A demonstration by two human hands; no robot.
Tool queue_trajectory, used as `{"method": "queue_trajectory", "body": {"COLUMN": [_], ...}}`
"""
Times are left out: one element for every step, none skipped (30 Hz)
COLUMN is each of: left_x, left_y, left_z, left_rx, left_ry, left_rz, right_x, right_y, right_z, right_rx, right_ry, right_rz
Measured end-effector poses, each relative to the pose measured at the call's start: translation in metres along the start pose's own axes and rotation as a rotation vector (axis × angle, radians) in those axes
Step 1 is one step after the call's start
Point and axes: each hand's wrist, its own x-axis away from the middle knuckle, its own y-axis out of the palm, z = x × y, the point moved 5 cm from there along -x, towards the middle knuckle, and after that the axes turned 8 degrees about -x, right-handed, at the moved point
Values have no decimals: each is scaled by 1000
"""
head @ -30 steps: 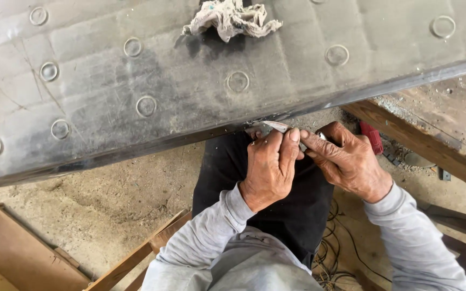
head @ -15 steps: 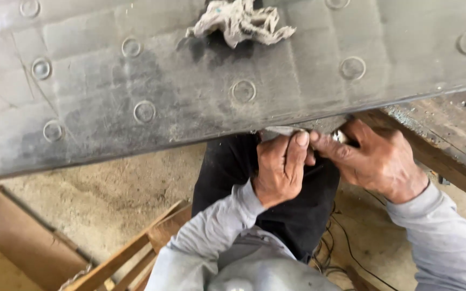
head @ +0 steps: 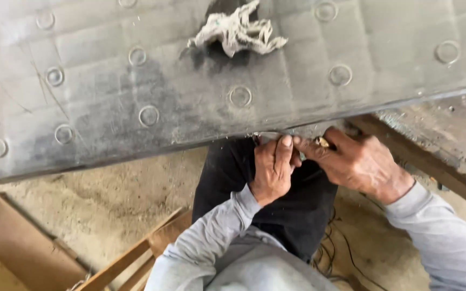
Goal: The person uses a small hand tool to scrape and pry along the edge of a large textured panel, occasionally pulling away debris by hand. They continue this process across different sections of the panel's edge to trim and clean it.
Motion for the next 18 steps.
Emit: {"method": "queue_trajectory", "body": {"left_x": [-3, -2, -7, -16, -14, 0, 5, 9, -6, -25, -28, -37, -28, -19, 4, 26, 29, 15], "left_y": [-1, 2, -2, -6, -11, -9, -3, 3, -1, -15, -25, -23, -25, -28, -19, -8, 14, 12], "left_z": [-6, -12, -12, -7, 6, 8, -5, -15, -13, 0, 23, 13, 19, 27, 16, -2, -38, -37], "left_rx": [173, 349, 346, 308, 271, 270, 358, 447, 456, -15, -487, -487, -409, -328, -337, -70, 212, 216], "left_ry": [-274, -546, -553, -415, -313, -356, -466, -575, -529, -206, 90, 94, 103, 109, 91, -146, -302, -241], "left_rz": [-22, -54, -63, -67, -71, -77, -85, -98, -104, 1, 106, 110, 66, 26, 24, -67, -151, -145], "right_x": [2, 4, 0, -5, -3, 4, 4, 4, -1, -6, -7, -13, -8, -3, 2, 8, 3, -2], "right_y": [-4, -6, -8, -8, -9, -3, 4, 8, 0, -8, -14, -13, -10, -6, 0, 5, 9, 3], "right_z": [0, 0, 1, 3, 1, -6, -5, -4, -5, -5, -11, 0, -3, -6, -12, -17, -8, -2], "right_rx": [7, 14, 6, 21, 12, -21, -22, -23, 15, 38, 27, 31, -6, -41, -57, -80, -40, 7], "right_ry": [-16, -33, -25, -10, 7, 17, -2, -20, -20, -25, -33, -37, 3, 42, 37, 48, 57, 50], "right_rz": [16, 33, 33, 17, -26, -53, -56, -59, -33, 24, 57, 59, 27, -7, -18, -74, -81, -43]}}
